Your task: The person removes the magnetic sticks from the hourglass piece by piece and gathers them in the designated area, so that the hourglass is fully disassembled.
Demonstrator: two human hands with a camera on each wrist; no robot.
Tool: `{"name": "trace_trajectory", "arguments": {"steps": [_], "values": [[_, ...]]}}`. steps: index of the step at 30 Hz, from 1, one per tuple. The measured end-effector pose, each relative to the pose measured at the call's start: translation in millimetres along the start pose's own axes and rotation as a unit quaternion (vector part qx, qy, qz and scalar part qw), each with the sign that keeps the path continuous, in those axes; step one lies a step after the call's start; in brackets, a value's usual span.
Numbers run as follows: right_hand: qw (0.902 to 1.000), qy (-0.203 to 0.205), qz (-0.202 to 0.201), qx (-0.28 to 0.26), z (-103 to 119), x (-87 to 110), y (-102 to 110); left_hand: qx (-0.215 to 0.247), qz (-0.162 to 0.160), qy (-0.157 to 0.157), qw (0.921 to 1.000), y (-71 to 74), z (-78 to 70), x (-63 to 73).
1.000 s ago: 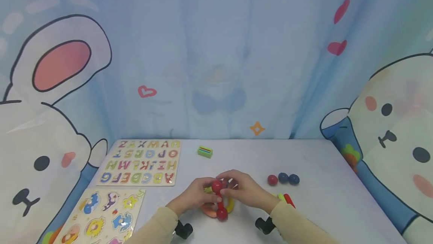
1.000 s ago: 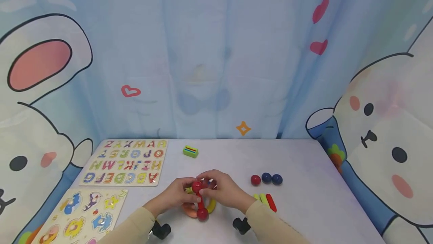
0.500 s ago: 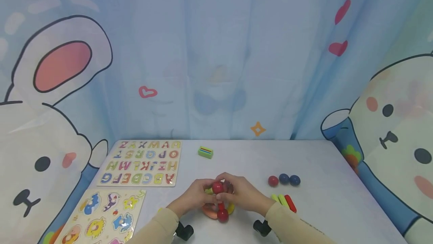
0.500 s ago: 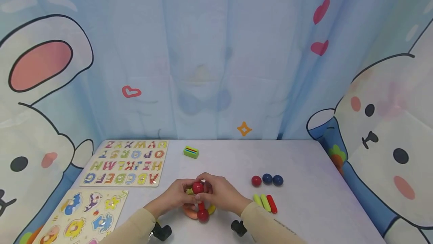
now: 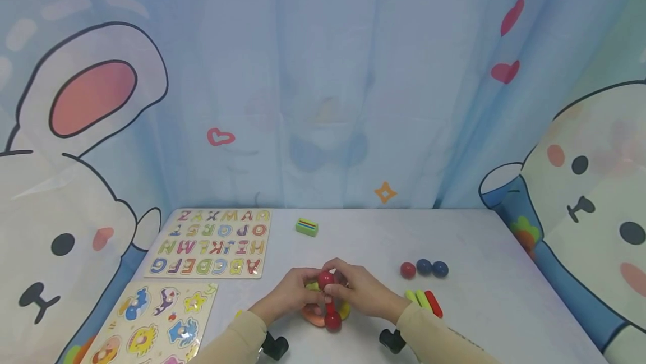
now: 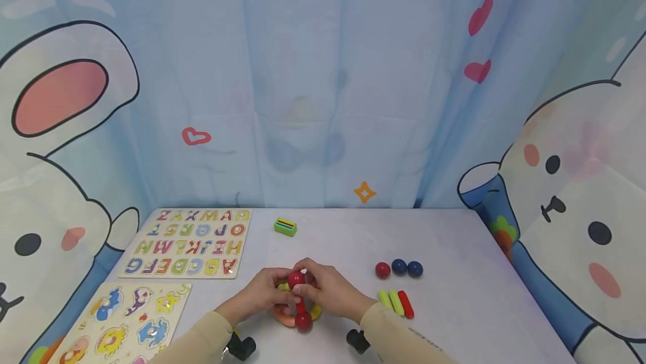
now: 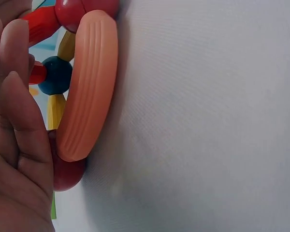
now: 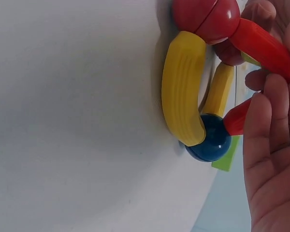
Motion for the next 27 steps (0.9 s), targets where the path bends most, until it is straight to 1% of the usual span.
{"name": "trace_trajectory", "arguments": {"steps": [4, 8, 11, 13, 16, 18, 20, 23, 25, 27], "values": [[0.9995, -0.007, -0.009, -0.031, -5, -0.6, 1, -0.007, -0.005, 0.001, 1.0, 0.6, 0.3, 0.1], [0.9976, -0.006, -0.022, -0.065, -7, 1.0, 5, -0.007, -0.007, 0.008, 0.9999, 1.0, 1.5, 0.6], [0.9931, -0.005, -0.029, -0.114, -8, 5.0, 12, -0.004, -0.005, 0.017, 0.9998, 0.5, 3.3, 0.3], [0.9884, -0.012, -0.038, -0.146, -11, 9.4, 21, 0.0, -0.005, 0.027, 0.9996, 0.2, 4.8, 0.2], [0.9827, -0.028, -0.06, -0.173, -22, 19.4, 42, 0.005, -0.004, 0.04, 0.9992, 0.1, 6.8, 0.4], [0.9816, -0.039, -0.081, -0.169, -34, 29.4, 60, 0.001, -0.006, 0.05, 0.9987, 0.9, 7.5, 1.2], [0.9798, -0.048, -0.107, -0.162, -48, 42.1, 80, -0.006, -0.009, 0.053, 0.9986, 1.6, 7.6, 1.2], [0.9761, -0.076, -0.151, -0.137, -75, 67.1, 113, -0.017, -0.012, 0.055, 0.9983, 1.9, 7.1, 1.1], [0.972, -0.101, -0.18, -0.111, -94, 85.5, 135, -0.024, -0.013, 0.056, 0.9981, 1.7, 7.4, 0.9], [0.9681, -0.126, -0.203, -0.074, -115, 103.4, 155, -0.024, -0.01, 0.057, 0.998, 1.5, 7.1, 1.2]]}}
Point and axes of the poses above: each hand's wrist, its own x-axis away from the middle knuckle, its own y-axis out of the back of the hand, z = x × y, the point moved 10 cm from there along -x, towards the middle knuckle
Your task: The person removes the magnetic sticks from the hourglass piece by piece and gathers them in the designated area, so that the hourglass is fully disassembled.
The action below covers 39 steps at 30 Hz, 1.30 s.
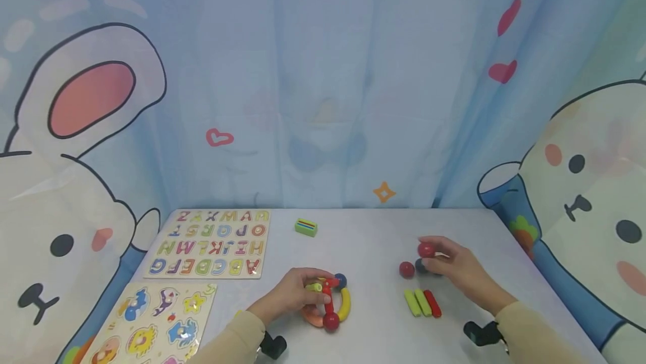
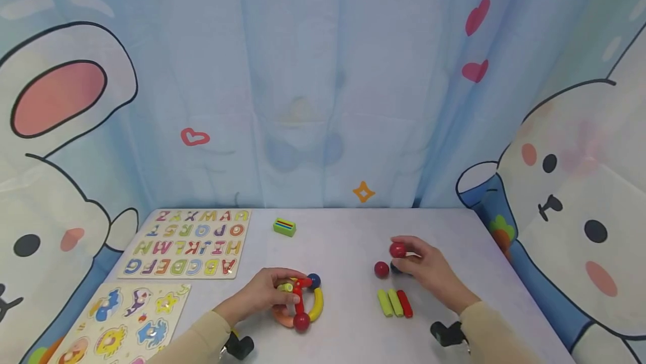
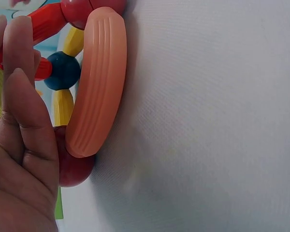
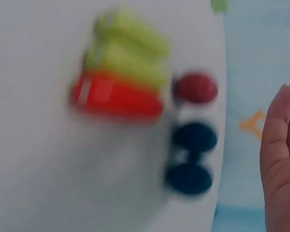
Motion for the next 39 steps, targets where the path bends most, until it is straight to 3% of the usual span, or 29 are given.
{"name": "trace_trajectory", "arguments": {"steps": [5, 10, 18, 39], "values": [[0.9947, -0.02, -0.046, 0.089, -57, 1.9, 48, 0.0, 0.004, -0.001, 1.0, -0.3, -0.6, -0.1], [0.9872, -0.045, -0.044, 0.146, -91, 0.4, 55, -0.006, 0.004, 0.0, 1.0, -1.0, -0.8, -0.9], [0.9787, -0.031, -0.045, 0.198, -93, -6.4, 45, -0.002, 0.004, -0.002, 1.0, -0.8, -1.8, -0.2], [0.9812, -0.049, -0.044, 0.182, -94, -9.7, 40, -0.008, 0.0, -0.006, 1.0, 0.0, -0.3, -1.0]]}}
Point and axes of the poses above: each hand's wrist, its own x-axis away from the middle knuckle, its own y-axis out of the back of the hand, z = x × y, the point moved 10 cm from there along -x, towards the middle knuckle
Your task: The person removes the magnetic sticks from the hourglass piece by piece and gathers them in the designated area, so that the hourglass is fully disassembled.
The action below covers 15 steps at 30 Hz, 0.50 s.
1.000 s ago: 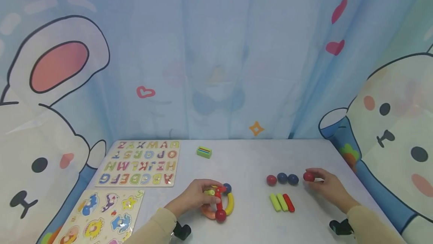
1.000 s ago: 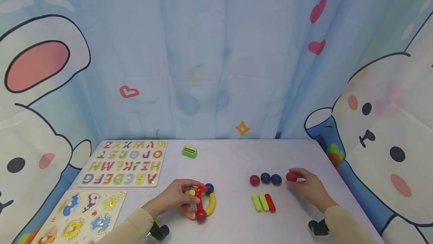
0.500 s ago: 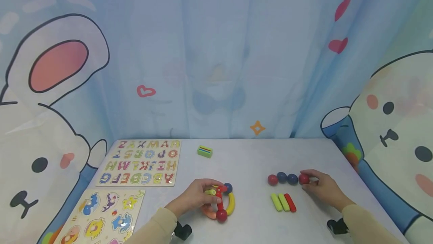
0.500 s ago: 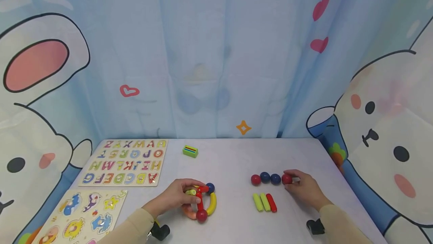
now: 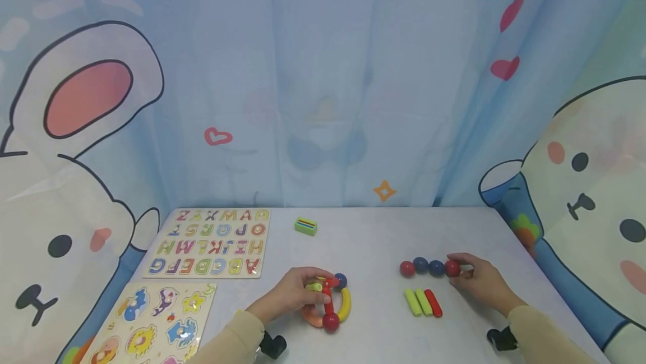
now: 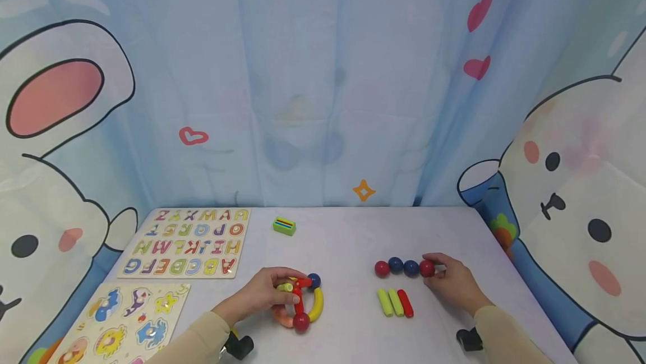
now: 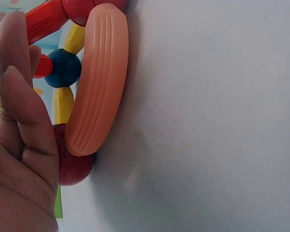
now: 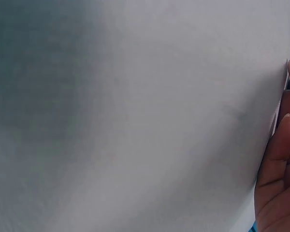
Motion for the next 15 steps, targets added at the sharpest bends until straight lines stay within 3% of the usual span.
{"name": "trace_trajectory", "arguments": {"steps": [15], "values": [[1.0, -0.001, -0.003, 0.002, -5.8, 3.3, -0.8, 0.004, 0.0, 0.002, 1.0, 0.0, -1.9, 0.9]]}}
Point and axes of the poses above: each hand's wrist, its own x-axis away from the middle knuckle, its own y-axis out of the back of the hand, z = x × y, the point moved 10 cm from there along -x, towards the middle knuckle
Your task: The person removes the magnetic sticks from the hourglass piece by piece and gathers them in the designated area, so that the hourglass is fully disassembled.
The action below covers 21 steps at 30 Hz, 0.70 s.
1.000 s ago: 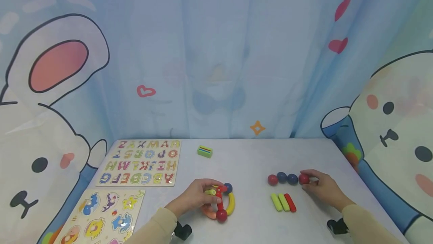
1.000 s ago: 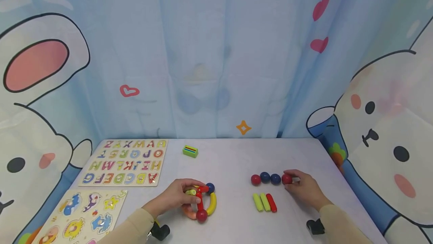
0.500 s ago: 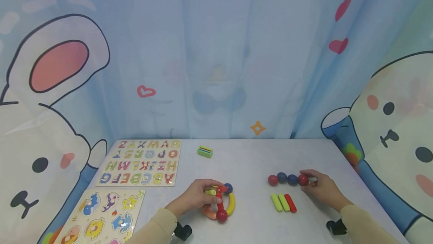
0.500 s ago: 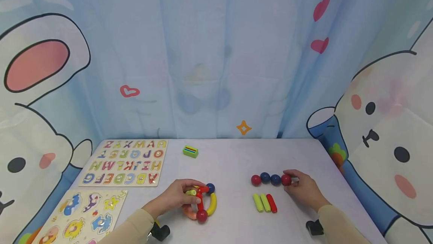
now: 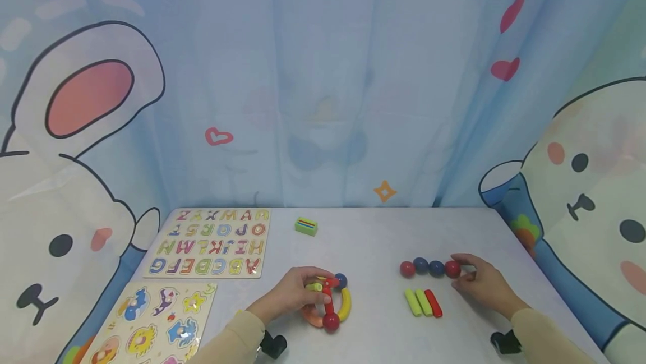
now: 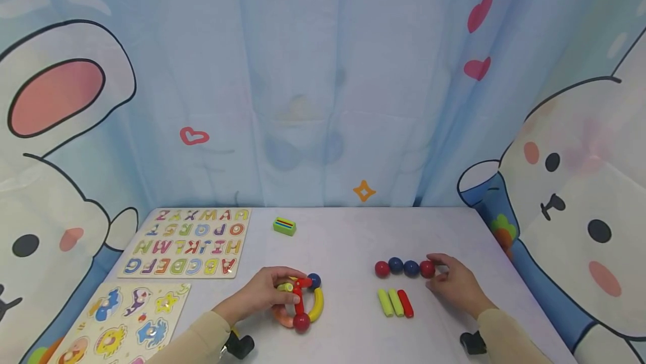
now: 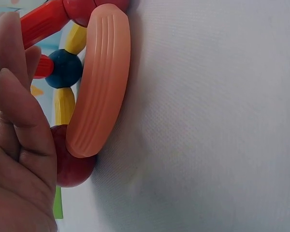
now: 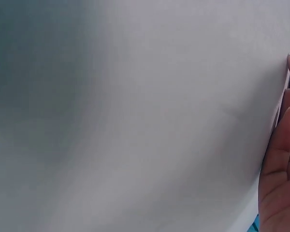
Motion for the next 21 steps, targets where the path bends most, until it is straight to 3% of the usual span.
{"name": "trace_trajectory", "arguments": {"steps": [7, 11, 16, 21], "values": [[0.9999, -0.001, -0.005, 0.013, 2, 11.8, 11, -0.002, 0.001, 0.001, 1.0, -0.8, 0.7, -0.6], [0.9992, 0.027, -0.03, 0.009, 17, 18.3, 24, -0.004, 0.002, 0.0, 1.0, -1.9, 1.1, -0.4], [0.9952, 0.087, -0.034, -0.029, 78, 24.0, 20, -0.002, -0.002, 0.005, 1.0, -1.3, -0.2, 1.7], [0.9845, 0.115, 0.053, -0.122, 149, 22.1, -30, -0.002, 0.004, 0.004, 1.0, -3.8, -1.2, 1.8]]}}
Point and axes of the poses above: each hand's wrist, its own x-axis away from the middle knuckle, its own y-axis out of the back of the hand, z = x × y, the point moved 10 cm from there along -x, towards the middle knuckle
